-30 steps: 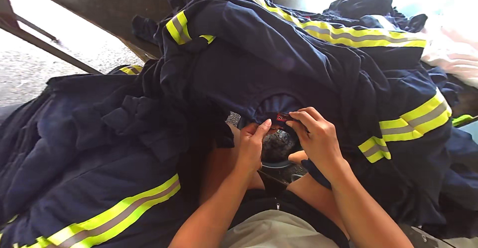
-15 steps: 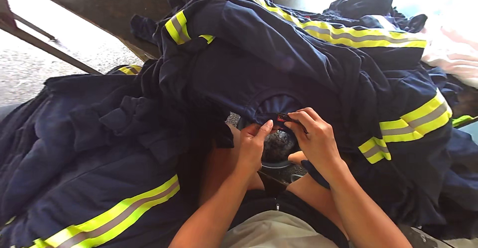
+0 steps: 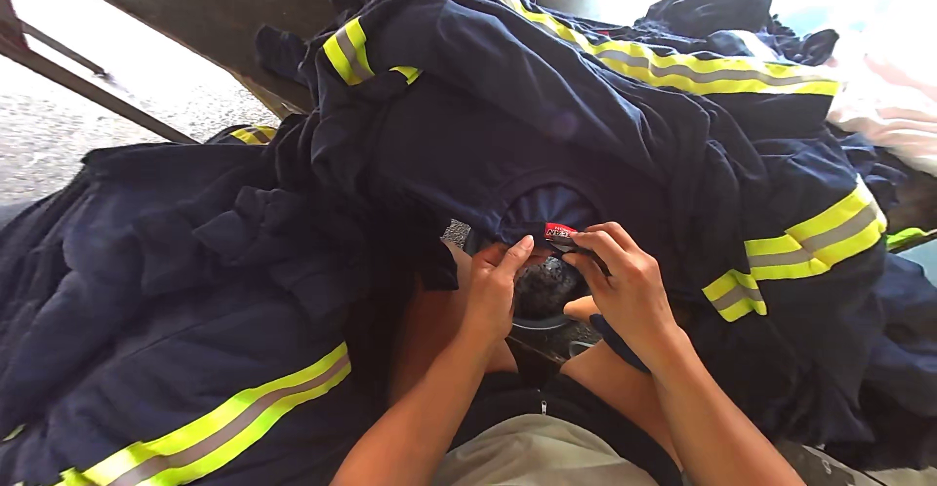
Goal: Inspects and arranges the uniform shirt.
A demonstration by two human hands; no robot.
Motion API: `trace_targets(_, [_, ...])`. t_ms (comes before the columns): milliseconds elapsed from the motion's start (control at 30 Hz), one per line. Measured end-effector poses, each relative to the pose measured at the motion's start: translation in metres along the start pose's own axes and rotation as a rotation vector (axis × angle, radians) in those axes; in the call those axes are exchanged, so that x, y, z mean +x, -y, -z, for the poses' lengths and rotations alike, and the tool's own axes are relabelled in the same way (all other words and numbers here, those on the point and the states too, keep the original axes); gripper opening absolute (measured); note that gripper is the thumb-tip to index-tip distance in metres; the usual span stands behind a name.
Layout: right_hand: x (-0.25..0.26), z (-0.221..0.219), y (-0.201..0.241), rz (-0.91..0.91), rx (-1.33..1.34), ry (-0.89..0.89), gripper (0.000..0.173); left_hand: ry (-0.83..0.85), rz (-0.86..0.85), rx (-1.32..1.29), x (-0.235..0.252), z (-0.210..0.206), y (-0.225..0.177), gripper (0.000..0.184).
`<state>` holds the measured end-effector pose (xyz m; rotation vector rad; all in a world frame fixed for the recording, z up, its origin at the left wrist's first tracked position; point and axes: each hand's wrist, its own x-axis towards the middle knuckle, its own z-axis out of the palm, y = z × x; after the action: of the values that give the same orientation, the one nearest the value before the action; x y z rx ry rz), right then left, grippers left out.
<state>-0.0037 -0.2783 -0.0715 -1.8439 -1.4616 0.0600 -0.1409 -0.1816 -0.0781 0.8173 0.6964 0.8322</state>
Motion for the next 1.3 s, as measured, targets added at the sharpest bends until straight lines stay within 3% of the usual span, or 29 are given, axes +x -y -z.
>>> trace_targets(600, [-0.0045, -0.0014, 0.0008, 0.017, -0.037, -0.005, 0.02, 0.006, -0.009, 0.008, 0.0, 0.0011, -0.0007, 0.028])
trace_targets(1133, [-0.0039, -0.0095, 0.0023, 0.176, -0.213, -0.111, 0.02, -0.008, -0.004, 0.014, -0.0004, -0.0008, 0.0, 0.027])
trace_targets(1300, [-0.0055, -0.0076, 0.0003, 0.138, -0.227, -0.094, 0.02, -0.035, 0.002, 0.07, 0.0014, -0.004, 0.0036, 0.011])
